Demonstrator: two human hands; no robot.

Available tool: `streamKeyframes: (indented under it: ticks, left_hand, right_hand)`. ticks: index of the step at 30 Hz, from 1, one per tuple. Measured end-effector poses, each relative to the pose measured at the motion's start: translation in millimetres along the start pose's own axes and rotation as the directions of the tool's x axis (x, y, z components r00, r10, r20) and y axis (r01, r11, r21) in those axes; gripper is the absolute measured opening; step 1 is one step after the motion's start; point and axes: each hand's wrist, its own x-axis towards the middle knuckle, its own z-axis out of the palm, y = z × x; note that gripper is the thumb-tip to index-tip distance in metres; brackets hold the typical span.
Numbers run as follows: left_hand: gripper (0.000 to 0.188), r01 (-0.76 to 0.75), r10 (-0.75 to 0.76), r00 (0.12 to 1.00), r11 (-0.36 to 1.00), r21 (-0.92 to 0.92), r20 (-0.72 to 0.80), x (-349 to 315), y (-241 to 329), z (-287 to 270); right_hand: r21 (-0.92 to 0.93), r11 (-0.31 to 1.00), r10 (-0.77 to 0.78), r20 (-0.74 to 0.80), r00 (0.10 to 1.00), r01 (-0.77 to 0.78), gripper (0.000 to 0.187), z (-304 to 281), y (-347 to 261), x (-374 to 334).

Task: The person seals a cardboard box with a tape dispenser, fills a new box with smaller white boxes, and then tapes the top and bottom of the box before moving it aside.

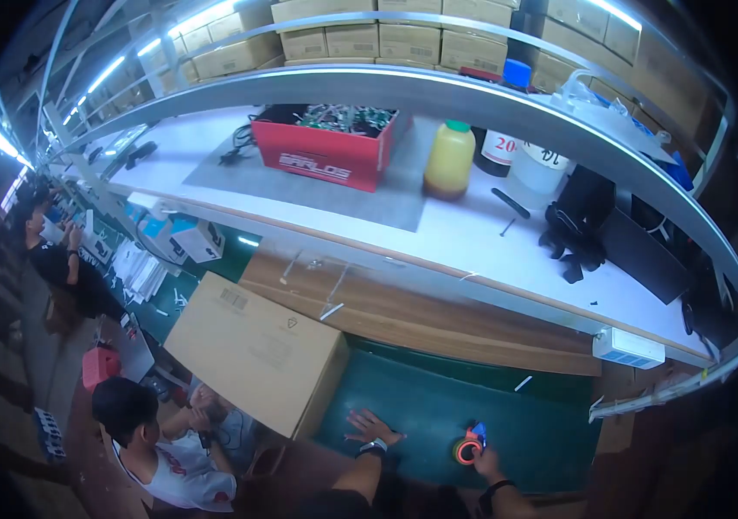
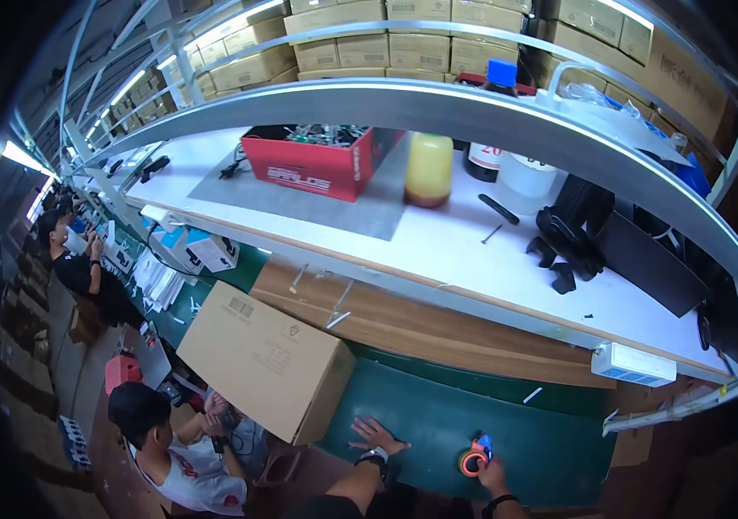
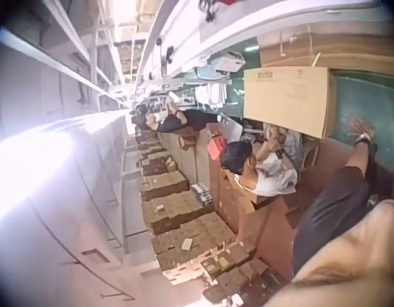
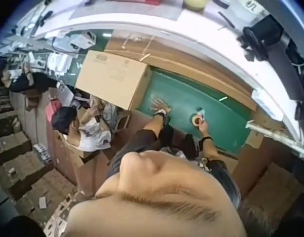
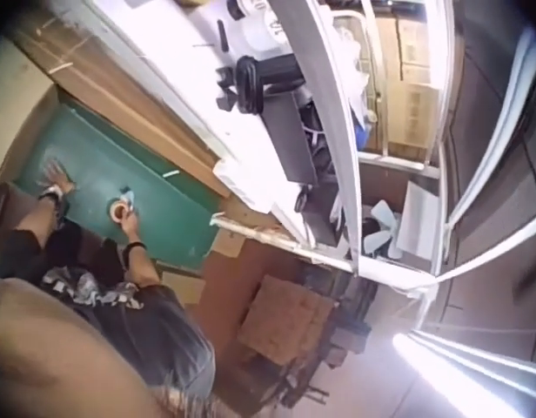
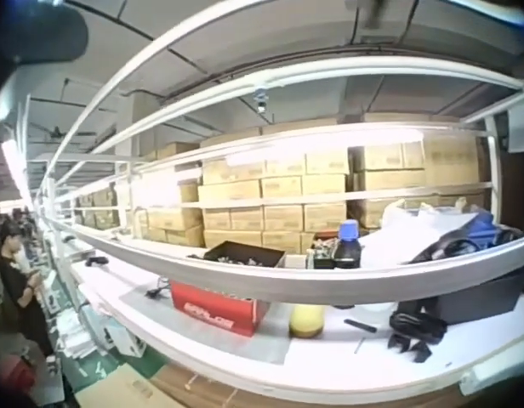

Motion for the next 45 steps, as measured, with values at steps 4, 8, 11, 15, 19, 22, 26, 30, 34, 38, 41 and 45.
streamKeyframes:
  ticks: [4, 8, 11, 15, 19, 22, 26, 30, 34, 38, 41, 45]
  left_hand:
    - [0.159, 0.200, -0.205, 0.967, 0.979, 0.049, 0.152, 22, 2, 2]
    - [0.163, 0.217, -0.228, 0.953, 0.973, 0.077, 0.200, 22, 2, 11]
    - [0.164, 0.210, -0.216, 0.957, 0.976, 0.054, 0.194, 30, 0, 9]
    - [0.169, 0.165, -0.166, 0.973, 0.986, 0.020, 0.160, 30, 0, 25]
    - [0.169, 0.142, -0.141, 0.989, 0.990, -0.015, 0.052, 28, 3, 29]
    - [0.170, 0.190, -0.190, 0.972, 0.982, 0.011, 0.139, 30, 7, 15]
    - [0.170, 0.207, -0.209, 0.969, 0.978, 0.032, 0.128, 30, 4, 21]
    - [0.170, 0.196, -0.198, 0.974, 0.980, 0.032, 0.110, 27, 3, 28]
    - [0.170, 0.209, -0.213, 0.972, 0.977, 0.047, 0.097, 28, 1, 31]
    - [0.170, 0.214, -0.223, 0.967, 0.973, 0.084, 0.125, 31, 2, 30]
    - [0.170, 0.212, -0.223, 0.967, 0.973, 0.089, 0.127, 33, 6, 29]
    - [0.170, 0.215, -0.226, 0.968, 0.971, 0.101, 0.111, 34, 7, 30]
  right_hand:
    - [0.129, 0.990, 0.051, 0.030, 0.998, -0.054, 0.052, -17, -20, 6]
    - [-0.091, 0.978, 0.164, -0.238, 0.957, -0.190, 0.068, -72, 24, 31]
    - [-0.202, 0.895, 0.300, -0.386, 0.872, -0.397, 0.078, -104, 79, 61]
    - [-0.269, 0.771, 0.286, -0.664, 0.691, -0.577, 0.073, -117, 129, 108]
    - [-0.307, 0.624, 0.316, -0.742, 0.591, -0.719, 0.071, -96, 117, 140]
    - [-0.289, 0.659, 0.274, -0.768, 0.579, -0.695, 0.074, -98, 124, 133]
    - [-0.271, 0.673, 0.264, -0.781, 0.566, -0.688, 0.074, -93, 129, 133]
    - [-0.245, 0.691, 0.274, -0.782, 0.560, -0.680, 0.073, -97, 127, 126]
    - [-0.248, 0.675, 0.356, -0.715, 0.602, -0.694, 0.073, -101, 107, 122]
    - [-0.266, 0.672, 0.357, -0.701, 0.617, -0.691, 0.073, -107, 102, 117]
    - [-0.256, 0.700, 0.335, -0.706, 0.624, -0.667, 0.072, -111, 102, 118]
    - [-0.252, 0.717, 0.326, -0.703, 0.632, -0.650, 0.072, -112, 101, 116]
